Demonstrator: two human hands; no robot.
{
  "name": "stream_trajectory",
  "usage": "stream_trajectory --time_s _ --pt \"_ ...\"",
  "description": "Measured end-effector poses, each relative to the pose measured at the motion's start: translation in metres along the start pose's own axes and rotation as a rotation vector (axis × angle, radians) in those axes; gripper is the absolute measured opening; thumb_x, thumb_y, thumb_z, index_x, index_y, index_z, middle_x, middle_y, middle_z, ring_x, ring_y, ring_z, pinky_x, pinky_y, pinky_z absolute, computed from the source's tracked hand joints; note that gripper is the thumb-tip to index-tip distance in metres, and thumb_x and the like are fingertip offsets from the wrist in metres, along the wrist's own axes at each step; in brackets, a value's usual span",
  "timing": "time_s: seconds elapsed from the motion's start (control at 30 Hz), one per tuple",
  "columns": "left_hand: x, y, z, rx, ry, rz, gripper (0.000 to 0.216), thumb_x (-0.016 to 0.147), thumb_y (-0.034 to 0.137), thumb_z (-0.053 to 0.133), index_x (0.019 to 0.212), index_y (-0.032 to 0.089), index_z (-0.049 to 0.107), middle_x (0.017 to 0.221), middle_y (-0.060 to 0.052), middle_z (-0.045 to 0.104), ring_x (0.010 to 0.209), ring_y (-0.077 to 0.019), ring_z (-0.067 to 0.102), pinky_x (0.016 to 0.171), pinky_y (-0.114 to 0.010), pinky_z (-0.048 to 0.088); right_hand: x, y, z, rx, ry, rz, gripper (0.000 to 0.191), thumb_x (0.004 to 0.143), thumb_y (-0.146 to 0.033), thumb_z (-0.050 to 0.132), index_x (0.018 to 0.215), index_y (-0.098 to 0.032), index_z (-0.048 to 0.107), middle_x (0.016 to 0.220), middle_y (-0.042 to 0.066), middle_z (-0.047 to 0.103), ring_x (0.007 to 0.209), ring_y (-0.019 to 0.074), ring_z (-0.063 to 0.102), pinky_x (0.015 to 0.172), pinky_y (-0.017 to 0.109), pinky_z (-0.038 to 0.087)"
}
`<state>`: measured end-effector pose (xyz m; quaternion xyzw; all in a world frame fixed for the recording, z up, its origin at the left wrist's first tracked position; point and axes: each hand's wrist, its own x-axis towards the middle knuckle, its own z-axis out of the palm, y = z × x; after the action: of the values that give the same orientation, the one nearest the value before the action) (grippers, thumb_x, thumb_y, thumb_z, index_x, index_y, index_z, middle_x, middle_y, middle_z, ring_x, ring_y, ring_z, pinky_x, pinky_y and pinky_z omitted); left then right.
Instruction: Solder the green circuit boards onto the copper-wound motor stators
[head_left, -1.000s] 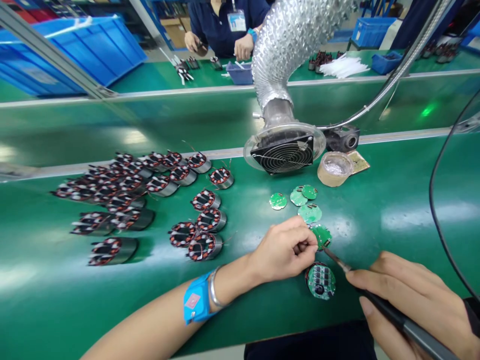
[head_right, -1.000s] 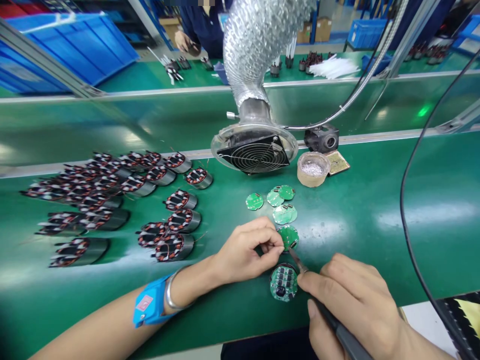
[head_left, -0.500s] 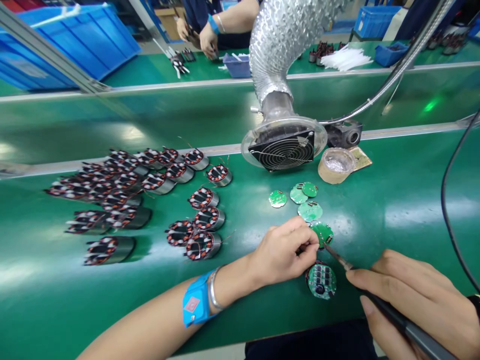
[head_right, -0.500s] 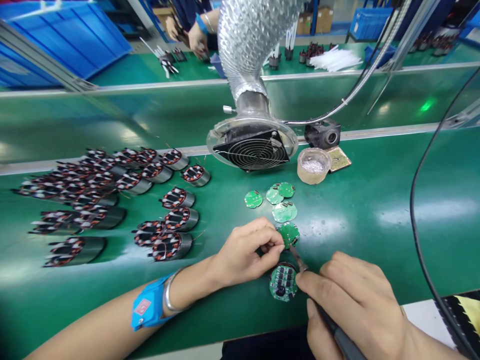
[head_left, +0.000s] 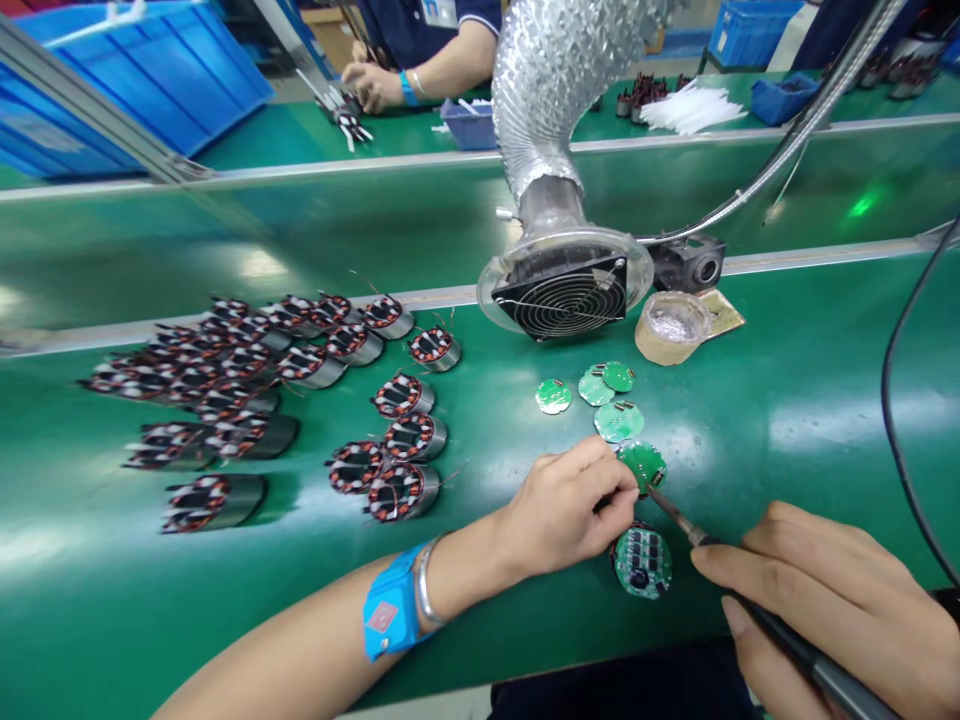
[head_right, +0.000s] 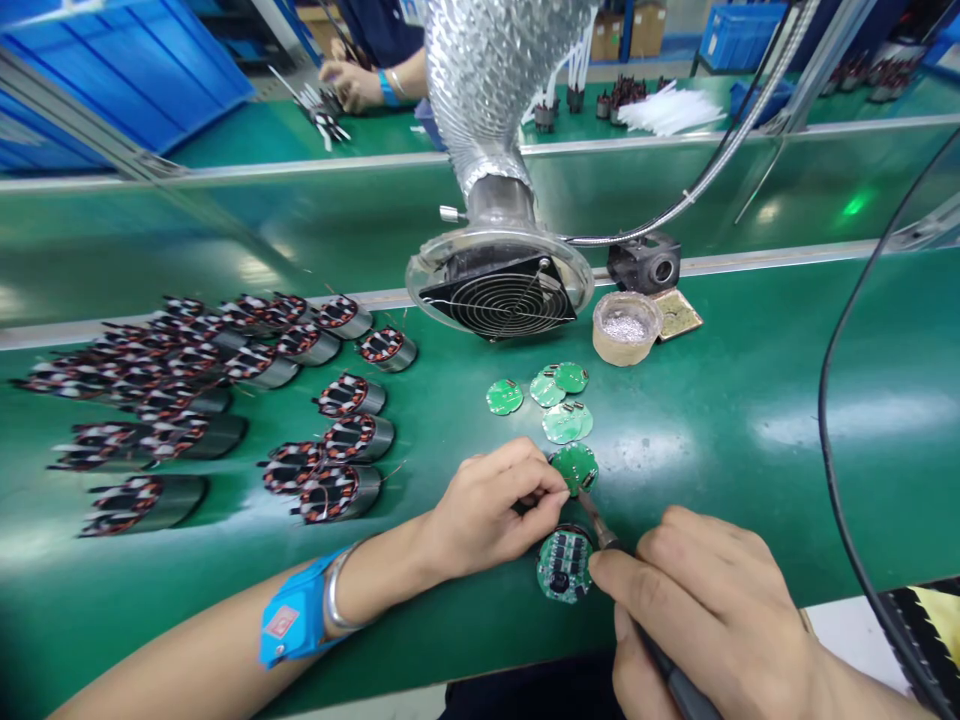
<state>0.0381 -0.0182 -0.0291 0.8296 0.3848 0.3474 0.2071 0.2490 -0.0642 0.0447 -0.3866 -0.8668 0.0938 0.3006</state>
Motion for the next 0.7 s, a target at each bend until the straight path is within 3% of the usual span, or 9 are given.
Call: stream_trajectory --time_s 0.2,0.4,0.53,0.7 --pt "-0.001 0.002 0.003 -0.012 0.036 -0.021 0.009 0.08 0.013 0.057 0.078 0.018 0.064 0.07 0.0 0.061 0.059 -0.0081 0.057 0.051 -0.016 0.044 -0.003 0.006 -0.002 0.0 -0.021 -0.001 0.025 0.08 -0.008 0.054 0.099 -0.02 0.066 0.074 0.005 0.068 0.067 0.0204 0.066 0.053 0.034 0.051" --pt "-0.001 0.002 0.005 -0.023 0.078 -0.026 0.008 0.078 0.012 0.058 0.077 0.017 0.064 0.07 0.001 0.06 0.057 -0.0069 0.055 0.049 -0.016 0.042 -0.011 0.011 -0.007 0.038 0.047 -0.021 0.027 0.078 -0.01 0.056 0.1 -0.019 0.068 0.078 0.007 0.068 0.068 0.0208 0.066 0.052 0.034 0.05" --pt "-0.001 0.002 0.006 -0.003 0.069 -0.022 0.009 0.079 0.013 0.056 0.076 0.018 0.063 0.069 0.001 0.06 0.057 -0.0078 0.055 0.049 -0.017 0.042 -0.008 0.013 -0.011 0.056 0.048 0.047 0.026 0.081 -0.011 0.057 0.103 -0.021 0.067 0.078 0.004 0.067 0.068 0.0179 0.065 0.054 0.03 0.051" --pt "0.001 0.002 0.0 -0.021 0.0 -0.024 0.01 0.081 0.014 0.055 0.077 0.018 0.063 0.071 -0.001 0.06 0.059 -0.0091 0.055 0.05 -0.018 0.042 0.008 0.034 0.01 0.055 0.134 0.043 0.035 0.085 -0.009 0.059 0.116 -0.023 0.062 0.081 0.001 0.071 0.066 0.0131 0.068 0.063 0.023 0.055"
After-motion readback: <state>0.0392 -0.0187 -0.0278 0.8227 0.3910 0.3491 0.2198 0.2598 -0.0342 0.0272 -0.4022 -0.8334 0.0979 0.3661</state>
